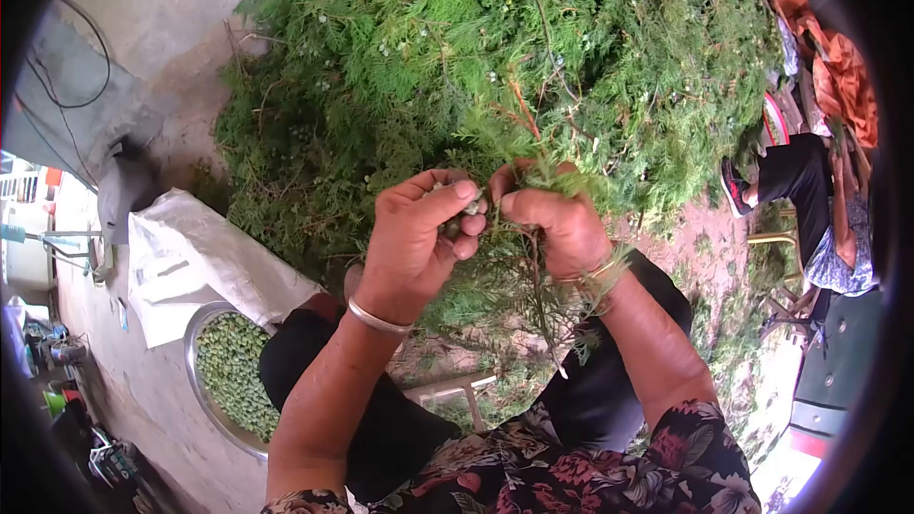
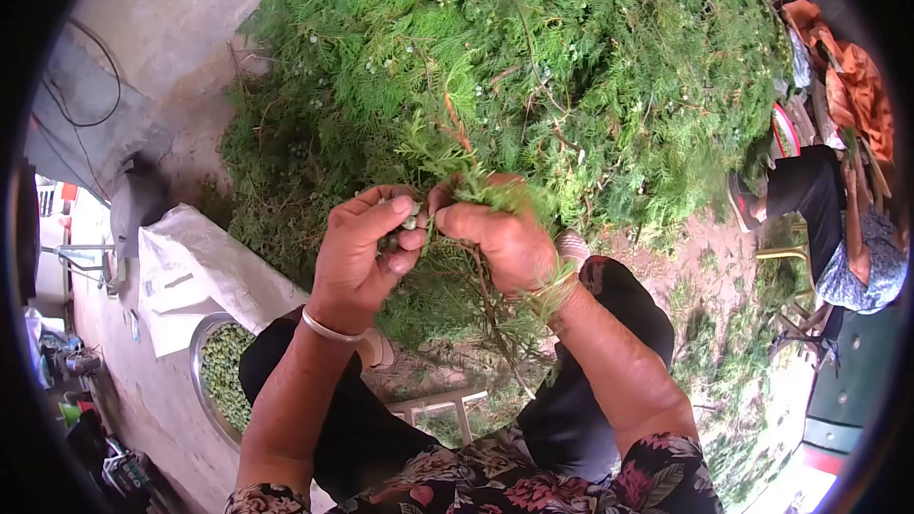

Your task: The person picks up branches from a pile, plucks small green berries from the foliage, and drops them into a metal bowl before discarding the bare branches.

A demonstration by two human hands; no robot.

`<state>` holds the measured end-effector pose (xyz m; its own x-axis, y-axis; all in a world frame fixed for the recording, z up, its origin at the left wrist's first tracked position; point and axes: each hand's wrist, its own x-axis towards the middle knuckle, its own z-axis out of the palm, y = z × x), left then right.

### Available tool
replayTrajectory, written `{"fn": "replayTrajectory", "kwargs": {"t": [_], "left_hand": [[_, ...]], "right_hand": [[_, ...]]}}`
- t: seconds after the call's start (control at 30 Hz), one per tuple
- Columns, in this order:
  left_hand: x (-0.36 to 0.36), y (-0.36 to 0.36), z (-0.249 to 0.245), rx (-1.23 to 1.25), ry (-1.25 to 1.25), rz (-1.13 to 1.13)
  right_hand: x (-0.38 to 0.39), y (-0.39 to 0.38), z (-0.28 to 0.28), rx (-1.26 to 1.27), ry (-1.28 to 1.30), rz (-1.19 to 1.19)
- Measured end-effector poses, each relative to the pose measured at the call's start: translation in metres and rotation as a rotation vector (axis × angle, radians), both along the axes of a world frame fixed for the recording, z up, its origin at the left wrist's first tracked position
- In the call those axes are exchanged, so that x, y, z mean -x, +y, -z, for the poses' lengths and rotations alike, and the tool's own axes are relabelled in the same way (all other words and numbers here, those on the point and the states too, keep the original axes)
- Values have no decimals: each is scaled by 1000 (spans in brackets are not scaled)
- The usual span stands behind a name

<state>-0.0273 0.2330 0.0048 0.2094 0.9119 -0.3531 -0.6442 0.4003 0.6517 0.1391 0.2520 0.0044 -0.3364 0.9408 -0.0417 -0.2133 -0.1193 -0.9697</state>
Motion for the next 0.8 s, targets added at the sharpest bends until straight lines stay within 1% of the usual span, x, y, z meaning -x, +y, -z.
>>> {"fn": "replayTrajectory", "kwargs": {"t": [0.03,0.07,0.1,0.17,0.23,0.33,0.4,0.43,0.5,0.53,0.6,0.63,0.67,0.7,0.77,0.8], "left_hand": [[2,1,1,19,-36,-23],[6,3,3,37,-71,-46],[10,4,5,34,-71,-47],[25,6,6,1,-72,-106],[52,2,-4,-91,-73,-162],[114,-14,-19,-231,-121,-217],[159,-38,-32,-206,-30,-384],[177,-56,-36,-163,107,-506],[223,-99,-26,-85,445,-629],[218,-118,-32,61,662,-809],[274,-175,8,24,934,-756],[272,-196,12,151,1158,-765],[306,-229,29,243,1304,-582],[321,-250,45,288,1480,-508],[322,-277,66,308,1632,-685],[335,-291,81,304,1635,-689]], "right_hand": [[-1,1,-4,250,132,-30],[-1,3,5,265,153,48],[-2,5,7,263,153,47],[-6,12,6,449,198,189],[-10,16,3,394,183,226],[-22,23,3,384,306,100],[-23,19,-5,402,363,40],[-23,18,-9,421,417,-13],[-24,19,-8,411,425,18],[-26,20,-6,404,429,-13],[-27,18,-8,403,413,-45],[-26,16,-10,400,416,-48],[-25,15,-11,402,421,-35],[-24,13,-12,403,425,-22],[-23,12,-17,396,402,-31],[-22,11,-19,393,376,-34]]}}
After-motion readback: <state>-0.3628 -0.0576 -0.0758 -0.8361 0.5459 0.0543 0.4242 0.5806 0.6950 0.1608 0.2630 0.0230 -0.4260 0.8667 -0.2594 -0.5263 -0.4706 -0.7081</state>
